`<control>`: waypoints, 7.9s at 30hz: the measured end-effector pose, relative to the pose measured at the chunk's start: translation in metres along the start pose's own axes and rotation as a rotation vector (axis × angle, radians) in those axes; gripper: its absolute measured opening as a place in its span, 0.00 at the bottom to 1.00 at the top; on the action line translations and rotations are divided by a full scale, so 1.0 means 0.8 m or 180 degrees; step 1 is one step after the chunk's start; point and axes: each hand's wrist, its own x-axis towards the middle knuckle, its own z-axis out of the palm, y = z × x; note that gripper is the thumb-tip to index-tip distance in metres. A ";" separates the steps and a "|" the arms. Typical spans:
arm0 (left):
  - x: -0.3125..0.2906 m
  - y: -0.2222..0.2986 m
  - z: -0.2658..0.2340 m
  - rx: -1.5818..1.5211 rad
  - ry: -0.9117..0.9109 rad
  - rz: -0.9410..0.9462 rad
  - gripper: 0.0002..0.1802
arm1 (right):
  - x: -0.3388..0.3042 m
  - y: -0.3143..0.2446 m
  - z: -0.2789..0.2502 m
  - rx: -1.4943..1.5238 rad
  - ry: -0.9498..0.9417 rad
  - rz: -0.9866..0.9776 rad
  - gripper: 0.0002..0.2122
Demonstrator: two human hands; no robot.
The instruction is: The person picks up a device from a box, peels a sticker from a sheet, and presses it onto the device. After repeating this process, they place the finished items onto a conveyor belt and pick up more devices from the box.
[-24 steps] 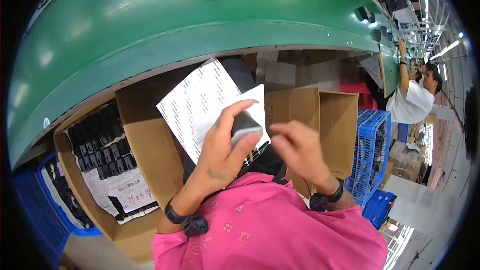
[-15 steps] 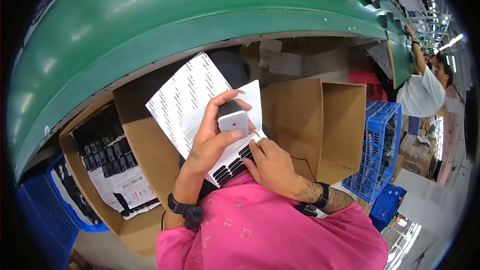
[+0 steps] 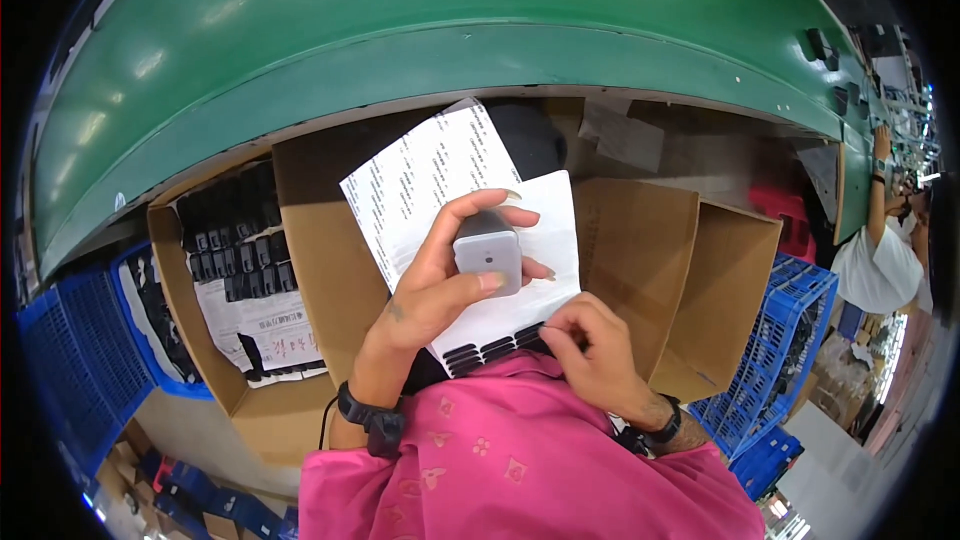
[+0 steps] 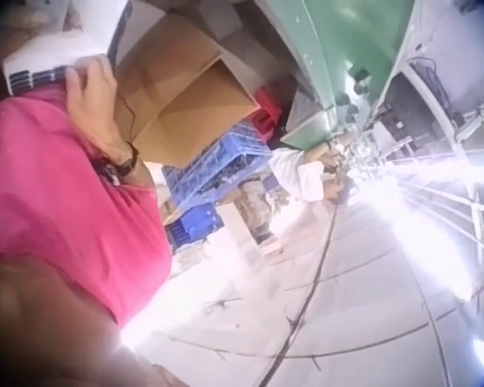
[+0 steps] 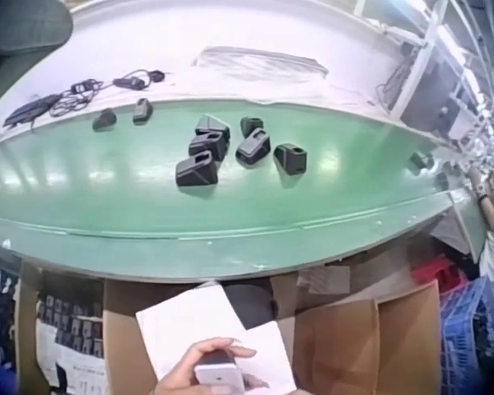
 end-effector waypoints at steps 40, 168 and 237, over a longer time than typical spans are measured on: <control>-0.034 0.020 0.065 0.1072 0.0186 -0.0243 0.25 | 0.060 -0.100 -0.016 0.2732 0.0547 0.0122 0.04; 0.019 0.011 0.020 -0.0431 -0.0483 0.0112 0.28 | -0.004 0.004 0.071 -0.1695 0.0127 -0.2309 0.18; -0.021 0.016 0.050 0.1104 0.0181 0.0781 0.28 | 0.062 -0.092 -0.063 0.1791 0.1867 -0.0539 0.03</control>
